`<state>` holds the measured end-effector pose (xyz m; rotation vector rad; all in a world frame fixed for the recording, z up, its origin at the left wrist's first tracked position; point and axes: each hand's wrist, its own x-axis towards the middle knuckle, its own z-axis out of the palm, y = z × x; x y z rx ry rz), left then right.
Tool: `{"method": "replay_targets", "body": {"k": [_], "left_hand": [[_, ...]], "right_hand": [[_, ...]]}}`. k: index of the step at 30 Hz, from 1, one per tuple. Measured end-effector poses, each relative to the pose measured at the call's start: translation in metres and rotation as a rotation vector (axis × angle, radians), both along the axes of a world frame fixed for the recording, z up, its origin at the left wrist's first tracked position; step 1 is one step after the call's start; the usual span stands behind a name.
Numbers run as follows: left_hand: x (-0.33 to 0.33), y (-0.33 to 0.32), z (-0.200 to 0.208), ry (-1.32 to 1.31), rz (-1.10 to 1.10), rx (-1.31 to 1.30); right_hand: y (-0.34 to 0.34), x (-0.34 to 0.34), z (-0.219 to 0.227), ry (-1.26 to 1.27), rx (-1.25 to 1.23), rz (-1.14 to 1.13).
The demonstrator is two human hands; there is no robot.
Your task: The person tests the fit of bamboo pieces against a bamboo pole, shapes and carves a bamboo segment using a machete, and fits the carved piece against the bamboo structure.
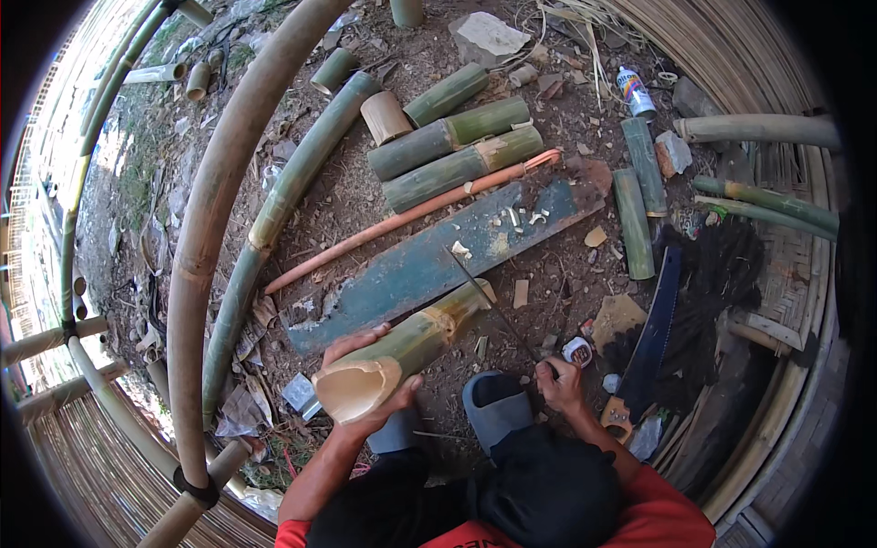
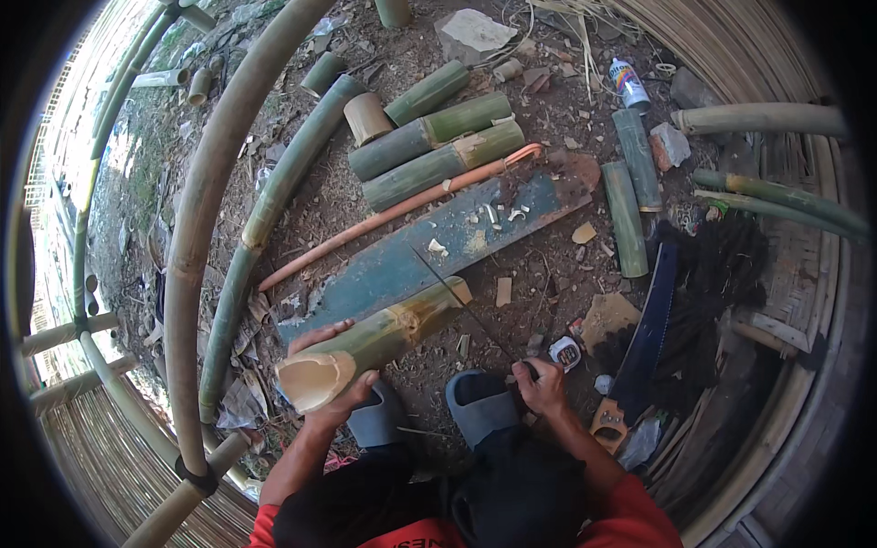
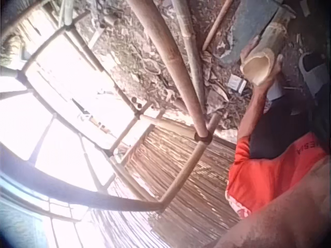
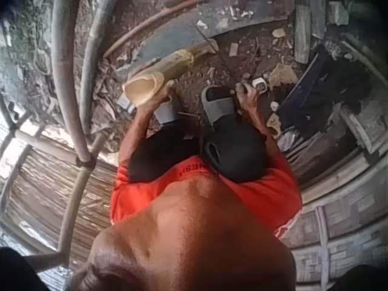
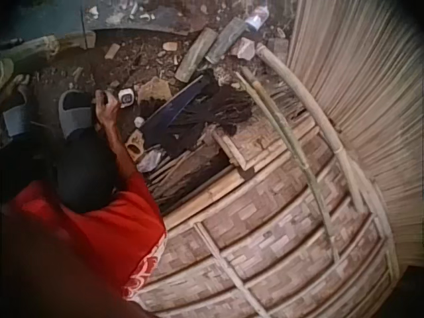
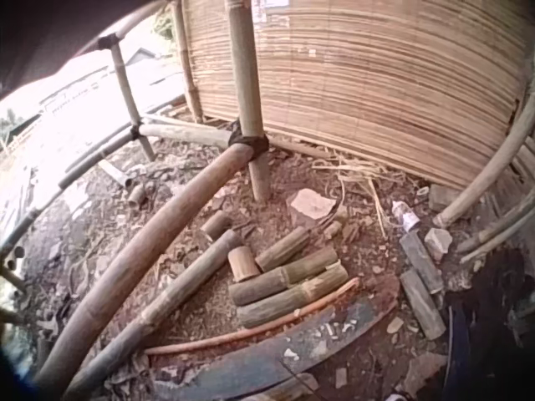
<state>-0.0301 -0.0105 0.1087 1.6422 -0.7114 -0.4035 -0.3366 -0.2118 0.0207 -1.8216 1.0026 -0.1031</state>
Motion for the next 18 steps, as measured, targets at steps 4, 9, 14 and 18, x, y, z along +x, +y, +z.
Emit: {"method": "replay_targets", "body": {"k": [4, 9, 14, 18], "left_hand": [[0.032, 0.024, 0.025, -0.090, 0.170, -0.089], [0.063, 0.085, 0.069, -0.153, 0.325, 0.023], [0.062, 0.128, 0.106, -0.151, 0.565, -0.002], [0.061, 0.126, 0.087, -0.139, 0.571, 0.043]], "right_hand": [[-0.052, 0.061, 0.030, -0.005, -0.038, 0.225], [-0.080, 0.164, 0.033, 0.028, -0.635, 0.383], [-0.102, 0.260, 0.032, -0.278, -0.730, 0.509], [-0.229, 0.353, 0.022, -0.089, -0.988, 0.604]]}}
